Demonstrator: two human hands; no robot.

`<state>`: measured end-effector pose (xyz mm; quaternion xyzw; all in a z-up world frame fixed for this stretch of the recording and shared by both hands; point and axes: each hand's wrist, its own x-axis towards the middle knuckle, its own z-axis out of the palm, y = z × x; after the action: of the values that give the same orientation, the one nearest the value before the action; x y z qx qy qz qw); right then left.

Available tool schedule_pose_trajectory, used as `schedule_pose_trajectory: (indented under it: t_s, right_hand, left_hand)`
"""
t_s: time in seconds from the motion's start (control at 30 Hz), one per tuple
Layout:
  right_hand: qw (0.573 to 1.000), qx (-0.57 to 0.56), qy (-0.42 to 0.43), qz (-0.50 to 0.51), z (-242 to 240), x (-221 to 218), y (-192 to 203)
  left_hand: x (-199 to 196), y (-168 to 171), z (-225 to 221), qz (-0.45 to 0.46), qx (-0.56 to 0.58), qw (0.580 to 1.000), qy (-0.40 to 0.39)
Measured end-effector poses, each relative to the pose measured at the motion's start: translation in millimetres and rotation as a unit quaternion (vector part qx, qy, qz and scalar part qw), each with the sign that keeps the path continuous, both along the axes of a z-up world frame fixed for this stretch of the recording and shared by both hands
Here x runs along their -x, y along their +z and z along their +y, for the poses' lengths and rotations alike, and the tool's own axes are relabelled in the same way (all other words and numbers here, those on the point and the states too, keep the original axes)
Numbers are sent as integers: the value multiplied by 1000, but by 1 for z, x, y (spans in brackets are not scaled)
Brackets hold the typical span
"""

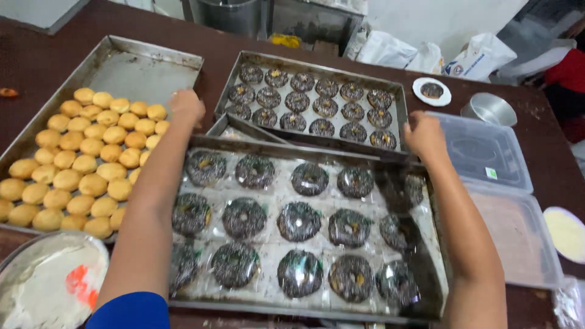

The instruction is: The person places chocolate-frosted and plain donuts into individual plastic sleeves by hand, sometimes using a small plastic square to assist in sliding them in, and arranges them in metal trays.

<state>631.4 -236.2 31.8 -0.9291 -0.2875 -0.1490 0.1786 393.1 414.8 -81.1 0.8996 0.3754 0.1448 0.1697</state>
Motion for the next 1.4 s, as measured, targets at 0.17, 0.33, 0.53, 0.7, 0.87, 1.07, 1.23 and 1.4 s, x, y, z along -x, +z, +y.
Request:
schedule_pose_trajectory:
  t_s: [0.17, 0.33, 0.53, 0.7, 0.87, 1.07, 1.23, 1.4]
  right_hand:
    - [963, 142, -19, 228, -37, -175, -139]
    - [893, 334, -101, 284, -30, -162, -131]
    - [900, 310, -135, 274, 7, -121, -83]
    - [902, 292, -161, 273, 7, -105, -61]
    - [910, 265, -184, 262, 21, -79, -27]
    - [920, 221, -223, 234, 11, -117, -18]
    - [920, 197, -247, 231, -18, -152, -73]
    - [921, 175, -265, 225, -29, -180, -110]
  left_hand:
    - [-61, -72, 40, 216, -241, 945, -54]
    - [-118, -148, 84, 266, 35, 963, -16]
    - [-140, -201, 110, 450, 165, 869, -121]
    - [-136, -161, 100, 428, 122, 888, -114]
    - [-156, -198, 117, 351, 94, 927, -92]
    - [-150, -202, 93, 263, -15, 956, -130]
    - [-130, -169, 70, 265, 97, 959, -12]
    - [-123, -152, 67, 216, 144, 965, 28]
